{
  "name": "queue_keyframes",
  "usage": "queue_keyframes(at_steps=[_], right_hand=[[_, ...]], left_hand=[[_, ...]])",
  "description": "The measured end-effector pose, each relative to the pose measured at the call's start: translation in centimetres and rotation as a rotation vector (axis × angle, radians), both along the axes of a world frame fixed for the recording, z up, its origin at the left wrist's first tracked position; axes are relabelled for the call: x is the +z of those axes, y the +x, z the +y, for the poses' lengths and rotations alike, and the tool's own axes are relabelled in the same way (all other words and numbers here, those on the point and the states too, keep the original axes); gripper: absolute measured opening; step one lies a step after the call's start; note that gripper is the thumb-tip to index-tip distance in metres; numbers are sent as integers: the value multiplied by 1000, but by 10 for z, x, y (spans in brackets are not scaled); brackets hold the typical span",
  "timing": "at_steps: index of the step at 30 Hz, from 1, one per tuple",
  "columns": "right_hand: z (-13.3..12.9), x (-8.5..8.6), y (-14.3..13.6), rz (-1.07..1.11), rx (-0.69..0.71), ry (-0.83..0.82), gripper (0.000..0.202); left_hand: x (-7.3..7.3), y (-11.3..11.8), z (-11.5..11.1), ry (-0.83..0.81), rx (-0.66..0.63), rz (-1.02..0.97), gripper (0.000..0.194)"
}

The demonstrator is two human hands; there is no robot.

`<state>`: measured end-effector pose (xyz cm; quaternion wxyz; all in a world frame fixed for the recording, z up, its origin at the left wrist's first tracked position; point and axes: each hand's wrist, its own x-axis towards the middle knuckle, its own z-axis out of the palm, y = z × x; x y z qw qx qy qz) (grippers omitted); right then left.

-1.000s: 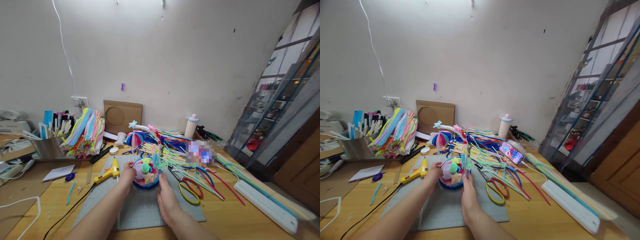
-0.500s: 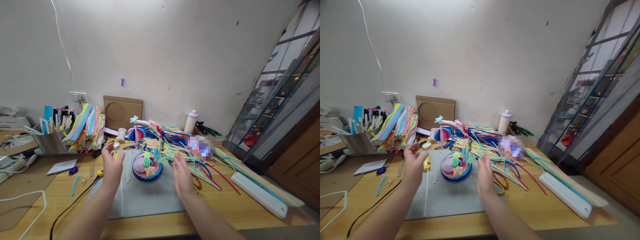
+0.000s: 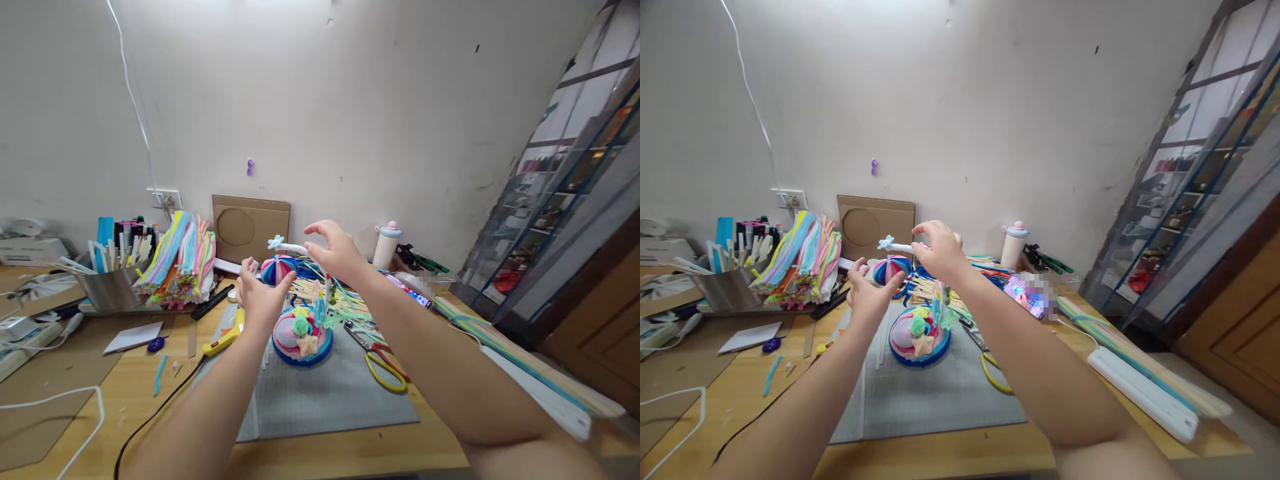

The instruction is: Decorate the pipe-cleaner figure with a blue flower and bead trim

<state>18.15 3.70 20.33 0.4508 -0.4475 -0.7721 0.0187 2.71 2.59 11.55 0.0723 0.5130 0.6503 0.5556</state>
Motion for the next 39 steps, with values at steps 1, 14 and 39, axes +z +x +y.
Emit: queue_keyframes(at_steps=[1,14,39], right_hand=[[6,2,-4,-43,-7,-24,23],[31,10,-31,-187,63,-268,18],[27,-9,-31,-387,62,162,38]], left_hand=[[-1,6,-1,19,48,-16,89],[-6,36,9,59,177,-165,98],[-11,42,10,115,185,-146,88]])
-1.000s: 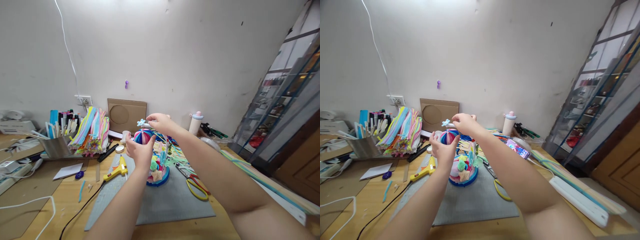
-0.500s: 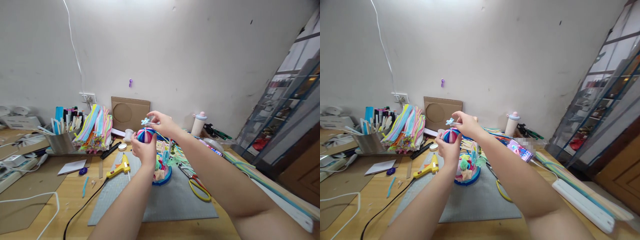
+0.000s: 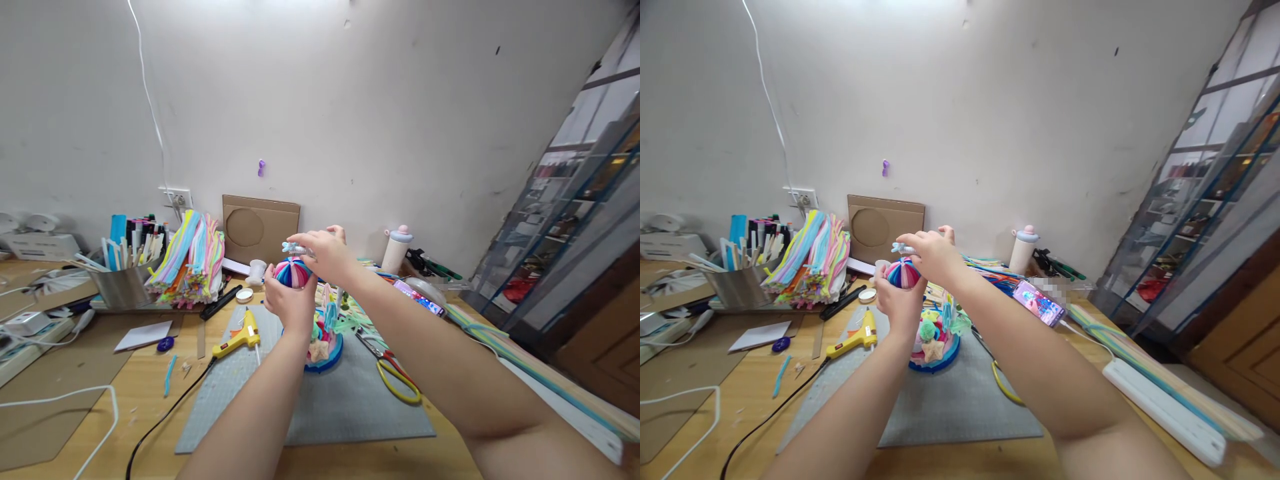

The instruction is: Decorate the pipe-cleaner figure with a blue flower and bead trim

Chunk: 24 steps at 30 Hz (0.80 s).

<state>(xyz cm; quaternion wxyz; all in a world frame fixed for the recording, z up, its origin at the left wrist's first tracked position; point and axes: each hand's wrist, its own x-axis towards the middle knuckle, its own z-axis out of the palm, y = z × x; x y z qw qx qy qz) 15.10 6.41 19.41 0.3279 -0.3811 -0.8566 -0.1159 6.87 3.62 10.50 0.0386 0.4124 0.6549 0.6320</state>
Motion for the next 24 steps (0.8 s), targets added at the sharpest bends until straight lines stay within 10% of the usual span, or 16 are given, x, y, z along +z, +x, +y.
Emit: queue_keyframes(at_steps=[24], right_hand=[[-3,-1,-1,-81,-41,107,32]], left_hand=[[1,-51,1,180,-50,528,62]])
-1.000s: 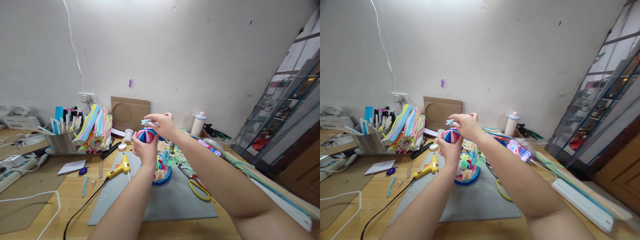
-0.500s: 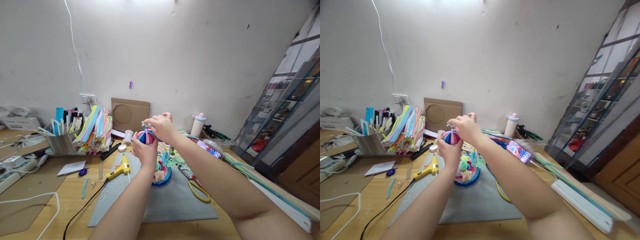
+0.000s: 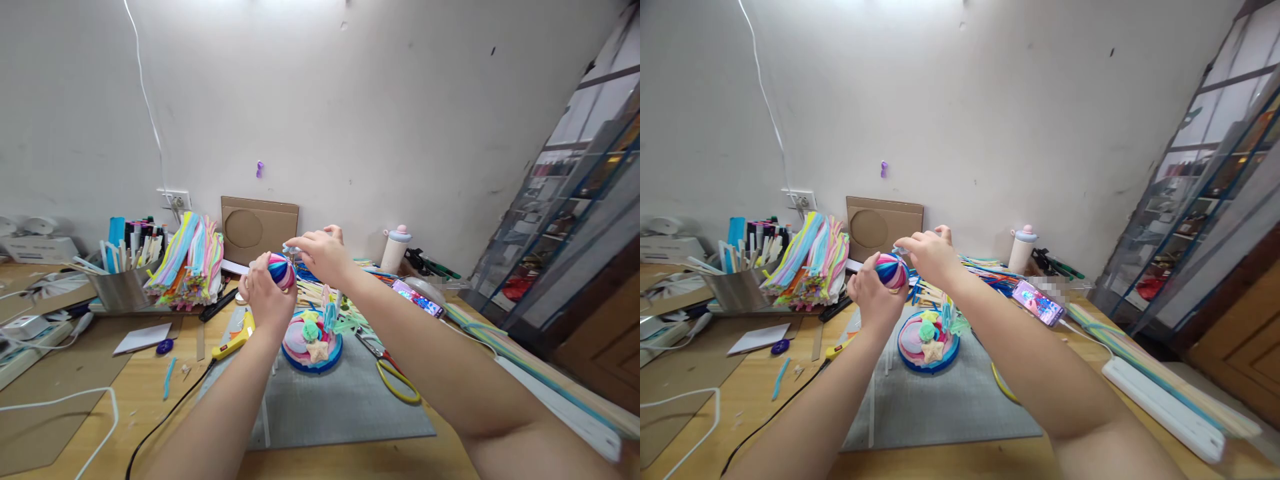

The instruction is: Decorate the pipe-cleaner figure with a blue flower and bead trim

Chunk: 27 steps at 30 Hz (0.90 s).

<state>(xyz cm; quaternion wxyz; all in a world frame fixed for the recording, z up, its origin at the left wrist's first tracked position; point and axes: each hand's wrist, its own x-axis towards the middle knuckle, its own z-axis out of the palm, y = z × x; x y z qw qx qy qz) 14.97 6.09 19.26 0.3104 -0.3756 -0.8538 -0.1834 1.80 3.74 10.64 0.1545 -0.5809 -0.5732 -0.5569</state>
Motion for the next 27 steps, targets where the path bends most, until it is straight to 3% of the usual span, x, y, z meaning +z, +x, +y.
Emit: queue_keyframes(at_steps=[9,27], right_hand=[[-1,1,0,-7,-8,1,34],[-1,0,-1,-17,-12,-14,35]], left_hand=[[15,-28,4,33,-40,179,62],[41,-41,0,29,-21,215,63]])
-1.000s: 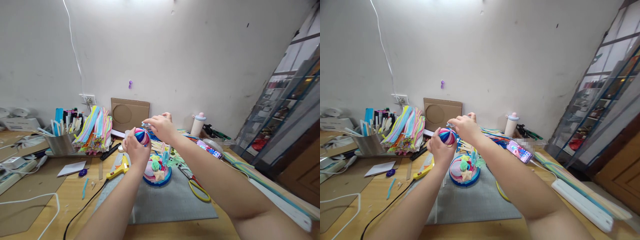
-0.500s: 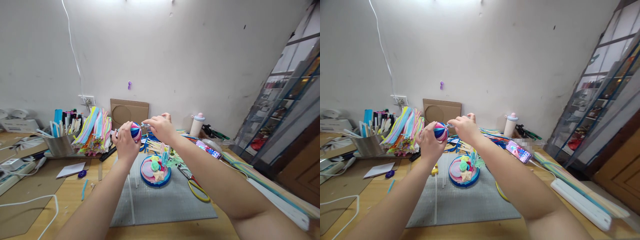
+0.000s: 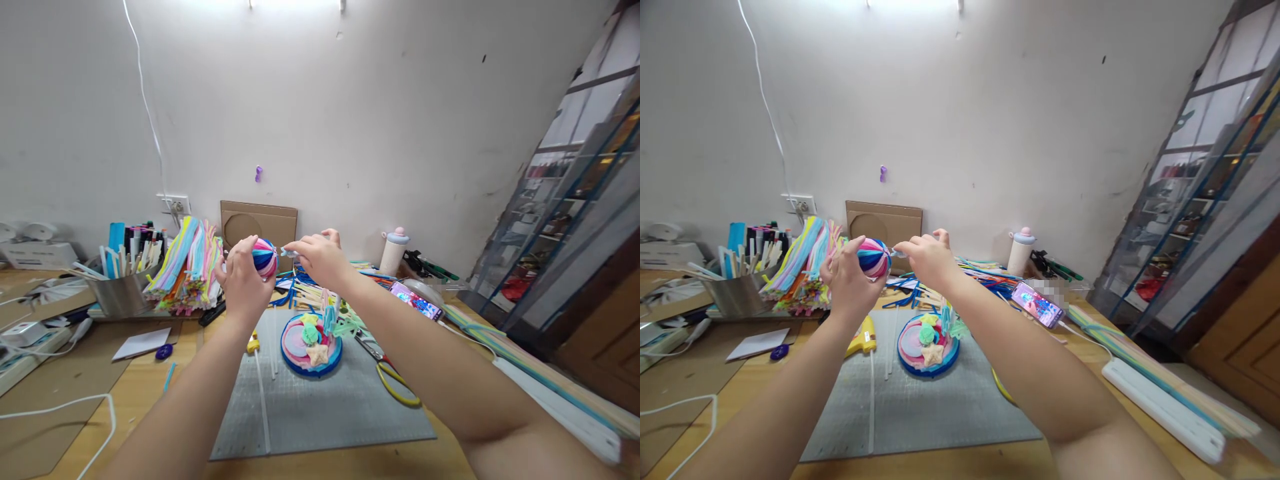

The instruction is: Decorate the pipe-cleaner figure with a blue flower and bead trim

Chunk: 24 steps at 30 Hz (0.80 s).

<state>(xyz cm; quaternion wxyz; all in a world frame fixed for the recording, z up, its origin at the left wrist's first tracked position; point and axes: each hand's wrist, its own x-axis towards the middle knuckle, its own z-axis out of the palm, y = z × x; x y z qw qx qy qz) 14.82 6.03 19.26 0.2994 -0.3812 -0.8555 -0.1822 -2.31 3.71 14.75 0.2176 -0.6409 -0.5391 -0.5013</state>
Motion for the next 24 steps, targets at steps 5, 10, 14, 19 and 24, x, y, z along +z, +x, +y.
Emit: queue_keyframes(at_steps=[5,10,14,19,24], right_hand=[[-2,1,0,-3,-4,-1,35],[-3,2,-2,-19,-20,0,36],[-4,2,-3,-25,-21,-7,35],[-2,3,-3,-13,-5,-11,35],[-1,4,-2,-6,19,-9,33]], left_hand=[[6,-5,0,11,-34,38,65],[13,-10,0,6,-46,102,63],[12,-10,-2,-4,-36,91,62],[-9,-3,-3,-73,-10,-24,64],[-28,6,-5,-161,-28,-140,70]])
